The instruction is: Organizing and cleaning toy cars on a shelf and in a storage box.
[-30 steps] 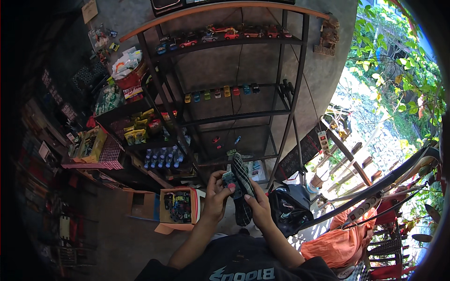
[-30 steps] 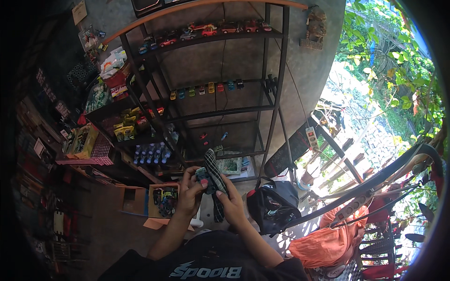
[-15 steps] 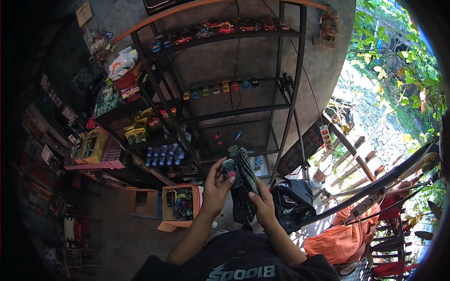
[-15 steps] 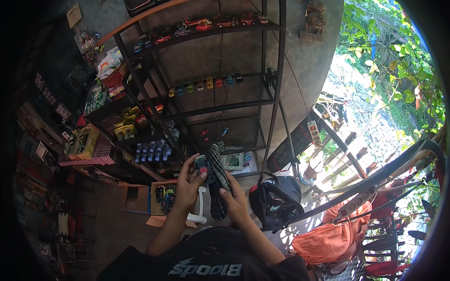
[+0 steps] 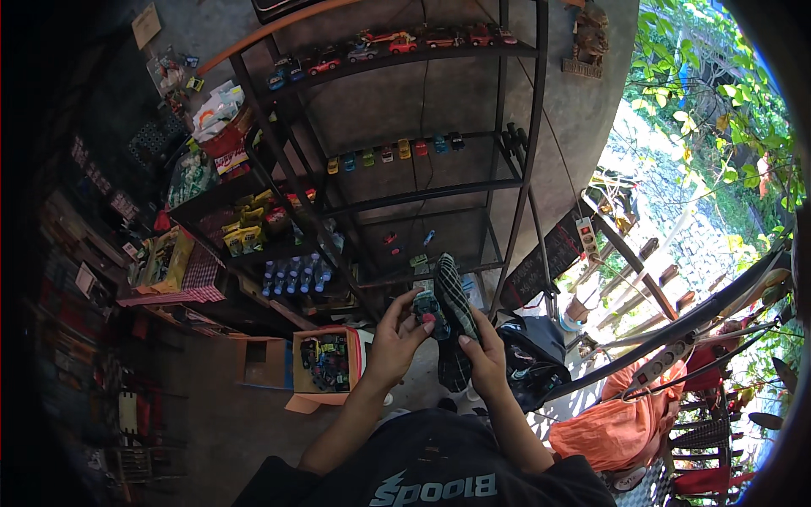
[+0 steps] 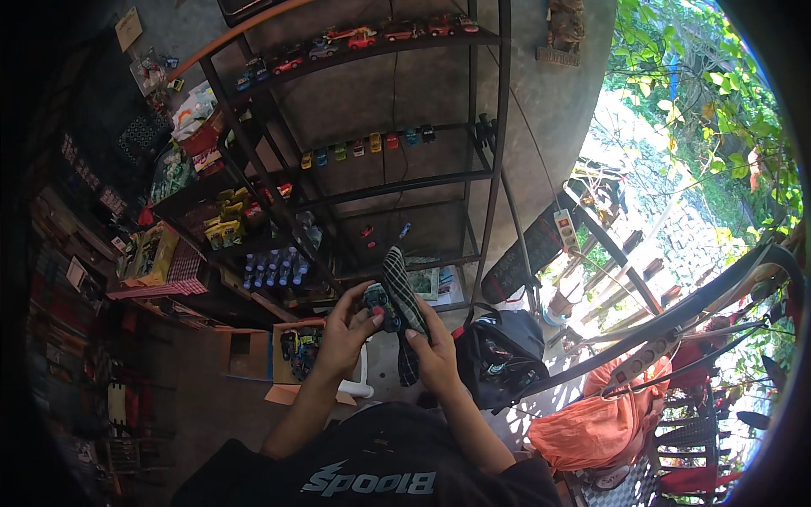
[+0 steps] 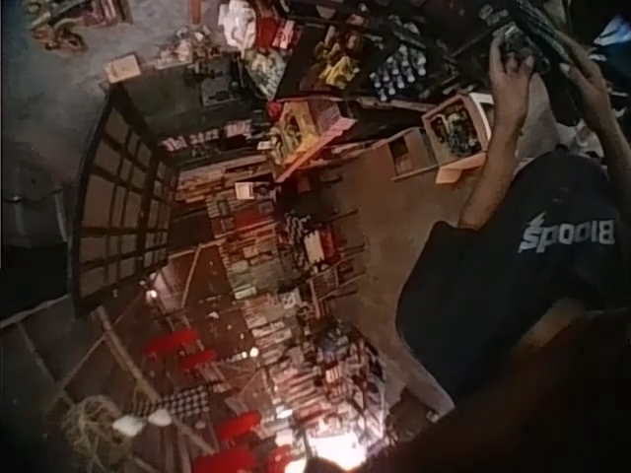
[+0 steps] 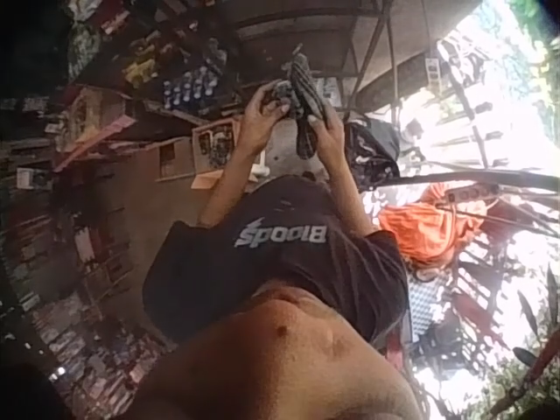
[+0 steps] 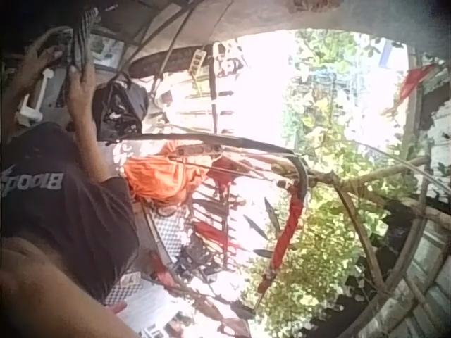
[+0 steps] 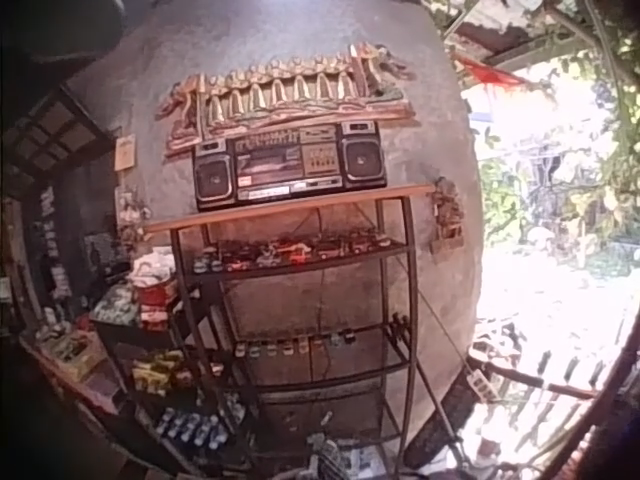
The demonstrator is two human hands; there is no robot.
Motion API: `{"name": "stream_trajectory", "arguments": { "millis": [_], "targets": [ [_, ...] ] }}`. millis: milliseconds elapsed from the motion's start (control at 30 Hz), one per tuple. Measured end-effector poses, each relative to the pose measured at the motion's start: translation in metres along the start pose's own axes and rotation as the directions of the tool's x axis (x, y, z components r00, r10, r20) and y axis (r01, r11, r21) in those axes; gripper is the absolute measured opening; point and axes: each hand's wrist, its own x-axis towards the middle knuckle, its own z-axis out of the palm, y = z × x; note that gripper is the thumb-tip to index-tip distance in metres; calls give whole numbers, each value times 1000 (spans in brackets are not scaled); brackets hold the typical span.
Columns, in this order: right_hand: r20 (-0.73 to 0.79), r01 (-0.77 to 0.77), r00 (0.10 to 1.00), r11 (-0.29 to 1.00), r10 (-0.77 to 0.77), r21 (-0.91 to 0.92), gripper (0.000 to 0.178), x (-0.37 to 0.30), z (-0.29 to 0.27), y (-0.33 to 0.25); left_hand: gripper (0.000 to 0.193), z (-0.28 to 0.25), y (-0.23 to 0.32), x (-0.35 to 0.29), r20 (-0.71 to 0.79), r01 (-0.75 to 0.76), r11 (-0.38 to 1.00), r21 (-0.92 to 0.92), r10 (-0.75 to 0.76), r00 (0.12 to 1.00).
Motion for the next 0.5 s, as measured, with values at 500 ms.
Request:
{"name": "stream_trajectory", "arguments": {
  "millis": [500],
  "targets": [
    [107, 30, 994, 987, -13, -155, 54, -2, 3, -5, 49, -10, 6, -8, -150, -69, 997, 17, 71, 986]
  ]
}}
